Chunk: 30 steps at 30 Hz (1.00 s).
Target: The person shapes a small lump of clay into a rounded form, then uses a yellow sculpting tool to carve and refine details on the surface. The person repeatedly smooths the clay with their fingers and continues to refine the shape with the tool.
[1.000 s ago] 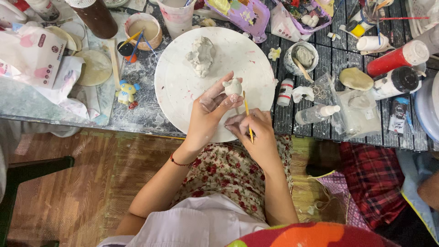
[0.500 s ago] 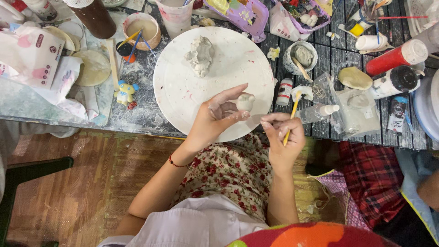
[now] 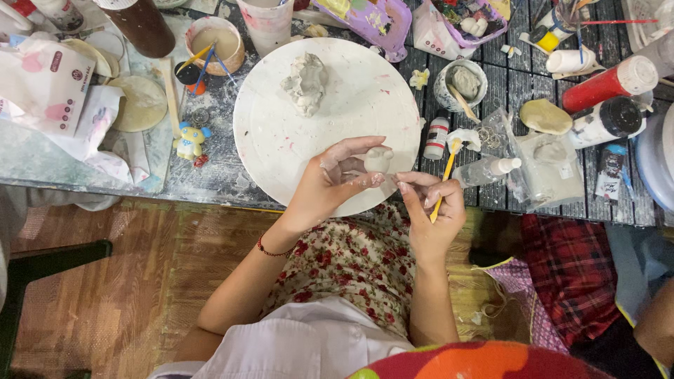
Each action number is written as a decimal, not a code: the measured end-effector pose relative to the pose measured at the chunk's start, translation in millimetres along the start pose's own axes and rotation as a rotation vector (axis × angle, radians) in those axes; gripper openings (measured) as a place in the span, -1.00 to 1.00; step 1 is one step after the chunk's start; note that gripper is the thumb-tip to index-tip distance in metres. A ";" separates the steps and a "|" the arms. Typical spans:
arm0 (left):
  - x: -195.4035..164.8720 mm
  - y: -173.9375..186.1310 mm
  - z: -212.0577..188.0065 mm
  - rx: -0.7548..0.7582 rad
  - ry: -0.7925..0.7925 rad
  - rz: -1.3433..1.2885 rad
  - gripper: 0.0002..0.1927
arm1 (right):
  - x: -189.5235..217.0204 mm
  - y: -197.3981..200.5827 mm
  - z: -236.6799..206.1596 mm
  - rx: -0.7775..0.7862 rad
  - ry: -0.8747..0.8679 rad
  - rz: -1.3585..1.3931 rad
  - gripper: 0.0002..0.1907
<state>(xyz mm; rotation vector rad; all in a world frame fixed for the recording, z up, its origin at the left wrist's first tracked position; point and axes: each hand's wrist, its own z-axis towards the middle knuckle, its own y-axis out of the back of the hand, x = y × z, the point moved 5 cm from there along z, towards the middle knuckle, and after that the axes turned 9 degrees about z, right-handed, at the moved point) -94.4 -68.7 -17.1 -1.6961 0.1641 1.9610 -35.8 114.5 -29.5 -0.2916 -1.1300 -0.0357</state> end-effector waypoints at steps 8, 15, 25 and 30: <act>2.4 -0.2 -0.6 0.008 -0.048 -0.051 -0.44 | 1.1 -8.8 2.2 0.002 -0.028 0.015 -0.58; 4.5 0.6 -0.4 0.011 -0.046 -0.048 -0.47 | 5.1 -23.4 1.1 0.062 0.033 -0.402 -0.55; 4.4 -0.7 -0.6 0.021 -0.063 -0.031 -0.49 | 19.2 -32.1 3.0 0.129 0.190 -0.774 -0.55; 4.9 0.6 0.4 0.022 -0.055 -0.008 -0.49 | 17.3 -28.3 2.3 0.104 0.144 -0.704 -0.52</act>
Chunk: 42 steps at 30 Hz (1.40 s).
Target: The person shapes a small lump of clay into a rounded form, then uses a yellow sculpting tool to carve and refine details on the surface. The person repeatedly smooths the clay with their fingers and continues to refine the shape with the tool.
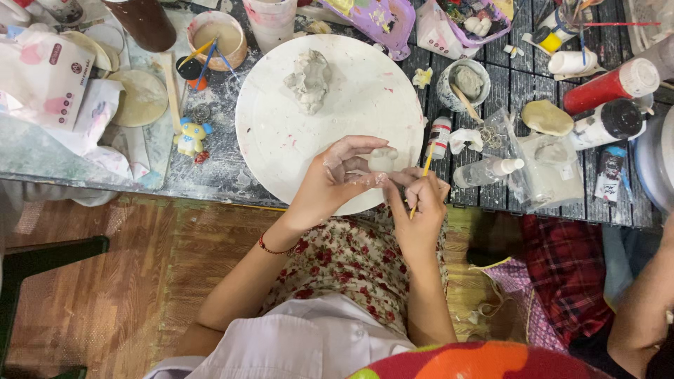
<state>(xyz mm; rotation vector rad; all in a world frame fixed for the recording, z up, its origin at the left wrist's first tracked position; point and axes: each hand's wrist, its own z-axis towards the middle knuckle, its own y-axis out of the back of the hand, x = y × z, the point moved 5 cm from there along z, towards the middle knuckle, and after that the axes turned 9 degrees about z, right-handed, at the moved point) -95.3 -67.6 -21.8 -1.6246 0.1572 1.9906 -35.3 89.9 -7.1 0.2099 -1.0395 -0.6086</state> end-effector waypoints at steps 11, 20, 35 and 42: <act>1.4 1.8 0.5 -0.082 -0.034 -0.080 -0.59 | -14.3 0.2 -5.7 -0.031 -0.107 0.439 -0.55; -1.2 -7.0 2.7 -0.314 -0.019 0.142 -0.59 | -12.2 -7.2 -12.6 -0.075 -0.101 0.657 -0.50; -6.2 -13.6 1.1 -0.363 -0.059 0.190 -0.58 | -3.1 -15.1 -8.5 -0.090 0.044 0.486 -0.46; -0.6 -10.8 -0.3 -0.398 -0.066 0.289 -0.58 | -7.9 -15.7 -5.9 -0.067 0.009 0.414 -0.51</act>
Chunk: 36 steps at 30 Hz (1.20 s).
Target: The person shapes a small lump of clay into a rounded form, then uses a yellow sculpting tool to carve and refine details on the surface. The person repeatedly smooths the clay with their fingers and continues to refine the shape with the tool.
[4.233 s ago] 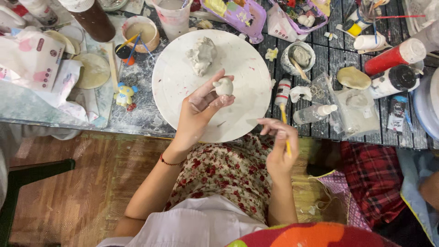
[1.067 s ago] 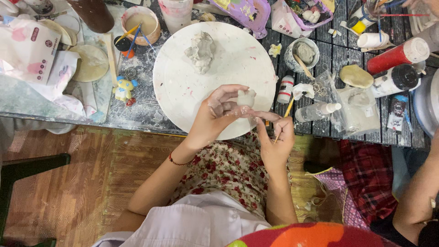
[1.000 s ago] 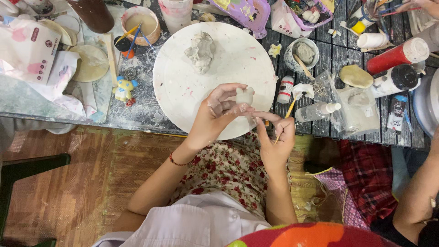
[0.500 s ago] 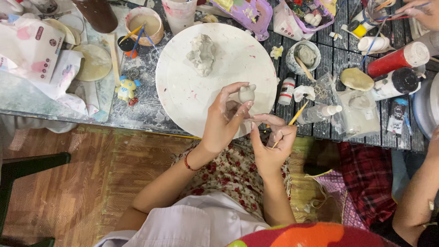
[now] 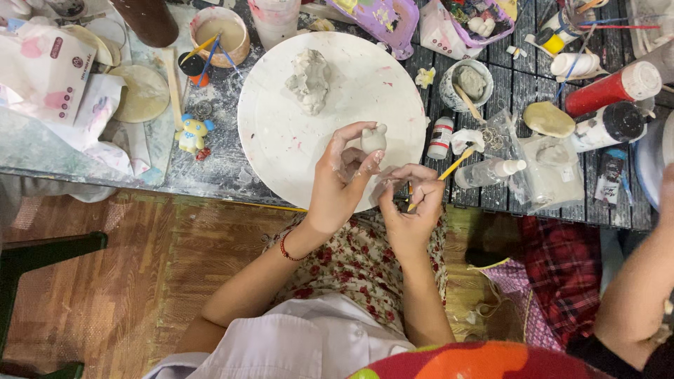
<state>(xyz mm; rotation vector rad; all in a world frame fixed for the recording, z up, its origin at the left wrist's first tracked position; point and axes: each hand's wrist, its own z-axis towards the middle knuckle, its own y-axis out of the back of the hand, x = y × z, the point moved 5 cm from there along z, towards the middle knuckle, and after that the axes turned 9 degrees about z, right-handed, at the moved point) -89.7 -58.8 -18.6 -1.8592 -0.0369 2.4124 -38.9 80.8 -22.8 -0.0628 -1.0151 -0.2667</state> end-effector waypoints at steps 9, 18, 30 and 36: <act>1.0 -0.5 -1.3 0.031 0.017 -0.086 -0.58 | 5.3 -2.6 7.4 0.053 -0.035 -0.163 -0.54; -0.7 -0.9 -1.2 0.051 0.029 -0.080 -0.58 | 2.8 8.0 8.0 0.001 -0.106 -0.230 -0.50; -11.8 0.1 -2.9 0.163 -0.100 -0.066 -0.53 | 21.5 4.8 18.3 0.124 0.223 -0.528 -0.54; -12.8 -0.2 -4.2 0.137 -0.135 -0.052 -0.53 | 28.6 12.9 23.6 0.195 0.226 -0.620 -0.52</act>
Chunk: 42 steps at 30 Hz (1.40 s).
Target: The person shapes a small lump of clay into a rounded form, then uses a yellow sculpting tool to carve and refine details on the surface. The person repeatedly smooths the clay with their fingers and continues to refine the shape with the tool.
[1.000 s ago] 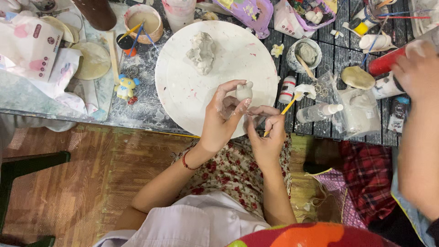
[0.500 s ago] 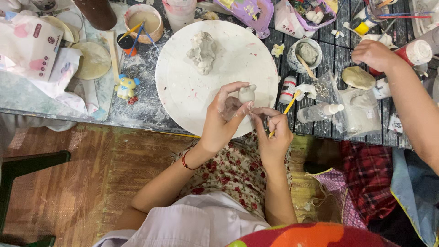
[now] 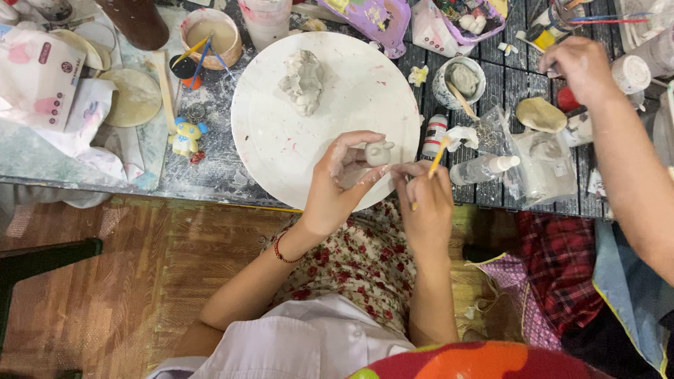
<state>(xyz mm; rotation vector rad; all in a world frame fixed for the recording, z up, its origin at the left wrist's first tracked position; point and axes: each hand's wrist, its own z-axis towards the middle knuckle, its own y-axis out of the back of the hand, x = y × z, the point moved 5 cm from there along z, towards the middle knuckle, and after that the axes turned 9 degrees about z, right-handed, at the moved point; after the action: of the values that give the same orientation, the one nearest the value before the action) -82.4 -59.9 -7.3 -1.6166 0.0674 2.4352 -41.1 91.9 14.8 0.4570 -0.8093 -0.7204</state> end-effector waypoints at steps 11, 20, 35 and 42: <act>12.4 -3.6 -1.7 0.080 0.122 -0.180 -0.49 | -21.6 7.0 -13.7 -0.141 -0.321 0.288 -0.56; 14.0 -3.3 -0.9 0.101 0.149 -0.231 -0.45 | -19.0 2.3 -13.2 -0.151 -0.278 0.378 -0.64; 14.0 -4.2 -1.9 0.110 0.150 -0.208 -0.42 | -19.9 -3.2 -11.2 -0.309 -0.234 0.728 -0.56; 13.9 -4.6 -2.0 0.135 0.187 -0.216 -0.43 | 0.3 -0.7 0.7 -0.282 -0.050 0.480 -0.52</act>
<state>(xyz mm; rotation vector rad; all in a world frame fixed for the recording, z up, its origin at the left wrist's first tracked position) -84.9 -53.7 -20.5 -1.6909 0.0802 2.0709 -41.8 91.2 15.0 -0.0156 -0.8092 -0.3888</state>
